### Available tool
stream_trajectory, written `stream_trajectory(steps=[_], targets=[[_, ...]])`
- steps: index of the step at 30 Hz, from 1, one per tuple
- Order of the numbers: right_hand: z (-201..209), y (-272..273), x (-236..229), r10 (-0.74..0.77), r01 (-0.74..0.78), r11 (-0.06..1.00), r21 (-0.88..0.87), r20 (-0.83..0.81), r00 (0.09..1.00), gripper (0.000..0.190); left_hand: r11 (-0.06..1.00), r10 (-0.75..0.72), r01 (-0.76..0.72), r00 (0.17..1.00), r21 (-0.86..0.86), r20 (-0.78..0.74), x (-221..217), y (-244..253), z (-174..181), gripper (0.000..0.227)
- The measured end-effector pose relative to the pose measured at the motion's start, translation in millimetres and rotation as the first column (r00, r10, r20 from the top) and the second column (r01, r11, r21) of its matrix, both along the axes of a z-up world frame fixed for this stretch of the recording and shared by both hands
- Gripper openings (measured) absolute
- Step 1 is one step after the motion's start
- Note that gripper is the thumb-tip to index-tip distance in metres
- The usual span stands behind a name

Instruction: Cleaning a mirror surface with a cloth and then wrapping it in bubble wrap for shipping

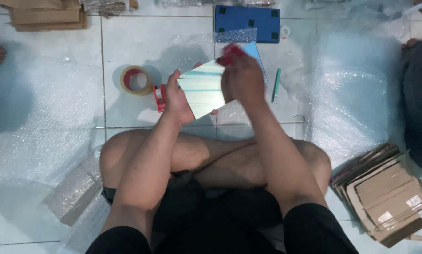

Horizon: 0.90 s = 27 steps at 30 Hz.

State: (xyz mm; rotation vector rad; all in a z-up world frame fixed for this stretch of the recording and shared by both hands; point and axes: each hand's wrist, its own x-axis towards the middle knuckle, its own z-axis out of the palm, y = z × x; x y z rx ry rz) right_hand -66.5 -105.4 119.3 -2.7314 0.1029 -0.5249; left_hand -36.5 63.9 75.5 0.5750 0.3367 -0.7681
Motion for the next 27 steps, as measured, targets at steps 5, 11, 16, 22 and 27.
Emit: stream_trajectory(steps=[5, 11, 16, 22, 27], targets=[[-18, 16, -3, 0.045, -0.050, 0.998, -0.048, -0.092, 0.995, 0.038, 1.000, -0.013, 0.013, 1.000, -0.018, 0.002, 9, -6, -53, 0.078], [-90, 5, 3, 0.246, -0.141, 0.921, -0.363, 0.261, 0.933, 0.026, 0.999, 0.024, -0.024, 1.000, -0.025, -0.005, -1, 1, -18, 0.070], [-30, -25, -5, -0.153, 0.153, 0.985, -0.082, -0.005, 0.988, 0.031, 0.995, -0.078, 0.081, 0.995, -0.064, 0.059, -6, -2, -11, 0.085], [-35, 34, -20, 0.382, -0.346, 0.913, -0.216, 0.153, 0.912, 0.034, 0.996, 0.085, -0.085, 0.996, 0.014, -0.019, -4, -4, -13, 0.057], [-25, -40, 1, -0.185, 0.189, 0.959, -0.209, 0.036, 0.982, 0.029, 1.000, -0.014, 0.014, 1.000, -0.022, 0.023, -5, 1, -3, 0.082]])
